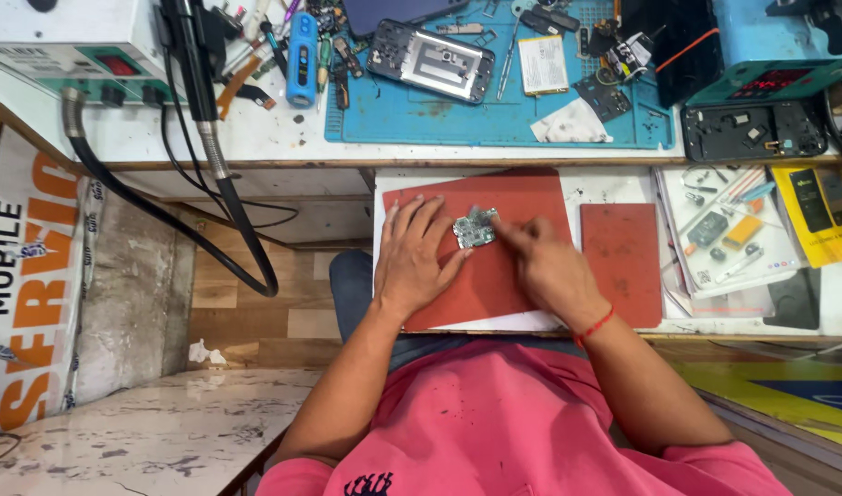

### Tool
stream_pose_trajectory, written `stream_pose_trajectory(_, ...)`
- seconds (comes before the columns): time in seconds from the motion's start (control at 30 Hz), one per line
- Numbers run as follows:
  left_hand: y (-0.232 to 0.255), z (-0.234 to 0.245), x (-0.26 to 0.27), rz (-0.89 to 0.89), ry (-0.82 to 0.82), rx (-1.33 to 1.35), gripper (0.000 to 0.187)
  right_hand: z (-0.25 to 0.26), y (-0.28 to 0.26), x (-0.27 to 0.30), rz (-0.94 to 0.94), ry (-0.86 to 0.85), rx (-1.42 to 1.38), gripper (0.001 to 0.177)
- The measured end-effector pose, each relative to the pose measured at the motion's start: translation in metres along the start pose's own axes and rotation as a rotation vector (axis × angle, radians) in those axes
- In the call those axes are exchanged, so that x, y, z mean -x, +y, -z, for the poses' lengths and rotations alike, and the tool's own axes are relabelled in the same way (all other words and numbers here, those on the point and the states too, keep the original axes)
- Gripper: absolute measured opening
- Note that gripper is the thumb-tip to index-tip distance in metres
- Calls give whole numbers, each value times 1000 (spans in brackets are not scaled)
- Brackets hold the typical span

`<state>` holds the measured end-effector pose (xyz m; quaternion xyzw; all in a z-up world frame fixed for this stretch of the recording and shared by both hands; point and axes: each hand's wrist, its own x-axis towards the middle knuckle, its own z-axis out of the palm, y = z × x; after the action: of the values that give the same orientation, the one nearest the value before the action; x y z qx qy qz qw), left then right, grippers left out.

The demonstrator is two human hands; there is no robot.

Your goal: The person uses a small tool to scrape and clean a small circuit board placed on a red mat. They repeatedly rub the surface of the board and occasionally flip it over to clean different areas.

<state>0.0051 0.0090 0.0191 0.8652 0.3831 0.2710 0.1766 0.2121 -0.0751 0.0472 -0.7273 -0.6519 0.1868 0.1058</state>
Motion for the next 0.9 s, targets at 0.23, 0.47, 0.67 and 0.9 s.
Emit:
stream_pose_trajectory(0.23, -1, 1, -2, -2, -12, 2, 51, -3, 8, -1, 111, -97, -13, 66)
stream_pose_trajectory(0.47, -4, -2, 3, 3, -18, -1, 51, -5, 0, 3, 106, -33, -27, 60)
stream_pose_trajectory(0.67, -3, 2, 2, -12, 26, 16, 53, -4, -3, -4, 179, -18, -65, 59)
stream_pose_trajectory(0.9, -5, 0, 5, -5, 5, 40, 53, -10, 5, 4, 84, 102, -72, 48)
